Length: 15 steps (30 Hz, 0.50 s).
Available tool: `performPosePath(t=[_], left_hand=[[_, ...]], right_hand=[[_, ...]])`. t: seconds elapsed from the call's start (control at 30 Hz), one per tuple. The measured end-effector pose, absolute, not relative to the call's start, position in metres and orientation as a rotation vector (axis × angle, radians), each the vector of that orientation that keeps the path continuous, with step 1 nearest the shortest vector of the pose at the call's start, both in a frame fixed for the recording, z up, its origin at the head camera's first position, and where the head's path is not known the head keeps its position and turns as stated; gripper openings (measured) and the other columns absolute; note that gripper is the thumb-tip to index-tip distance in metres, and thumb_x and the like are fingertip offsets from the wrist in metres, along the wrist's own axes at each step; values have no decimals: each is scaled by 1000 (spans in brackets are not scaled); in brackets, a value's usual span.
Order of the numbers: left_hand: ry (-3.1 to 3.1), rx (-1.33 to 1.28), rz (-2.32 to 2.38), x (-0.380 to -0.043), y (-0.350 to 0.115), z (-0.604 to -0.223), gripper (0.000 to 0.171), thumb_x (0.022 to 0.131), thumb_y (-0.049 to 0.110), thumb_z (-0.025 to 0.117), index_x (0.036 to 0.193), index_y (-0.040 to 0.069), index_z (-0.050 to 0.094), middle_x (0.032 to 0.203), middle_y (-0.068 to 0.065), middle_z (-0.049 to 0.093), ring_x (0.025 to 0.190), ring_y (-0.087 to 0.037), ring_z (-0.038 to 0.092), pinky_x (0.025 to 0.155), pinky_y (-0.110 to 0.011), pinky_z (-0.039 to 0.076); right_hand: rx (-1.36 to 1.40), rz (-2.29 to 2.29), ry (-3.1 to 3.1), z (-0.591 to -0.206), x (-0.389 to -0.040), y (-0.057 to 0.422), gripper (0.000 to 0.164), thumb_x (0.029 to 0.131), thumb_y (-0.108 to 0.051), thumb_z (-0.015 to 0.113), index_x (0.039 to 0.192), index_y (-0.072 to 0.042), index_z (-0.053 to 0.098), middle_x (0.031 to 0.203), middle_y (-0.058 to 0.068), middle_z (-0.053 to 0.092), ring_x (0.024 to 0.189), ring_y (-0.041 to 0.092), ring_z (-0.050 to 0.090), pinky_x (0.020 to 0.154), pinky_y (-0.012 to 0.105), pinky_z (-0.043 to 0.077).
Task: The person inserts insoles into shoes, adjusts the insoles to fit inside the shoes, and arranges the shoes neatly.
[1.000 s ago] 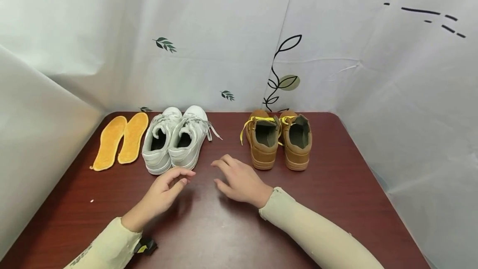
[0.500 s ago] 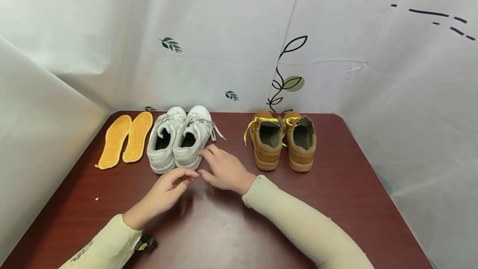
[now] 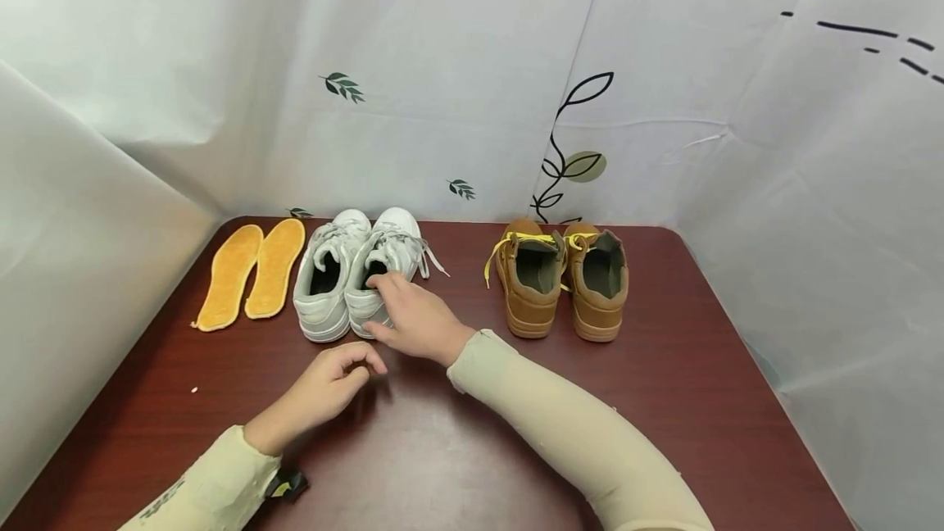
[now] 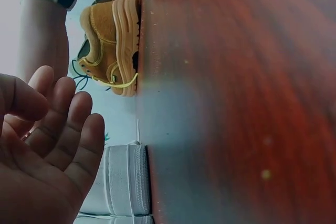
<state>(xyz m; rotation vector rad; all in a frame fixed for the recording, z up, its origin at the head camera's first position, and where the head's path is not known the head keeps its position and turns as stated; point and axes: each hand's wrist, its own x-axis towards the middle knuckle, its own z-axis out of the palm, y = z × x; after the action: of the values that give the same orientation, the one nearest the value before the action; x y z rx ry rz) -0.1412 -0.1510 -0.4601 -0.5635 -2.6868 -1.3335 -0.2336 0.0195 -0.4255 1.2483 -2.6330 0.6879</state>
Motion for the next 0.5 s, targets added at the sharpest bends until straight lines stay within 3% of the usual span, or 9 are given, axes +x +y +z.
performPosePath(t=[0.17, 0.3, 0.4, 0.5], left_hand=[[-2714, -525, -1390, -142, -154, -461, 29, 85, -6, 55, 86, 19, 71, 89, -5, 73, 64, -10, 61, 68, -29, 54], [-2701, -506, -1382, -142, -156, -460, 23, 88, -5, 57, 93, 13, 72, 92, -6, 74, 77, -17, 67, 75, -35, 57], [-2688, -490, -1359, -142, -156, -460, 19, 89, -3, 59, 97, 10, 71, 94, -5, 75, 88, -14, 66, 81, -40, 57], [-2711, -470, -1368, -140, -157, -461, 19, 91, -2, 59, 97, 11, 72, 95, -4, 75, 84, -12, 65, 81, -39, 57]], right_hand=[[1247, 657, -2682, -429, -238, 9, 57, 92, -40, 70, 135, -9, 51, 126, 9, 63, 102, 17, 65, 88, 38, 60], [1217, 672, -2724, -428, -245, 1, 52, 90, -42, 73, 127, -10, 60, 119, 6, 67, 99, 17, 66, 87, 38, 60], [1202, 662, -2737, -429, -249, -1, 45, 88, -40, 75, 120, -11, 64, 113, 5, 69, 96, 17, 65, 86, 38, 59], [1212, 656, -2728, -433, -249, 1, 39, 88, -36, 76, 115, -10, 64, 107, 4, 69, 94, 16, 64, 85, 38, 59]])
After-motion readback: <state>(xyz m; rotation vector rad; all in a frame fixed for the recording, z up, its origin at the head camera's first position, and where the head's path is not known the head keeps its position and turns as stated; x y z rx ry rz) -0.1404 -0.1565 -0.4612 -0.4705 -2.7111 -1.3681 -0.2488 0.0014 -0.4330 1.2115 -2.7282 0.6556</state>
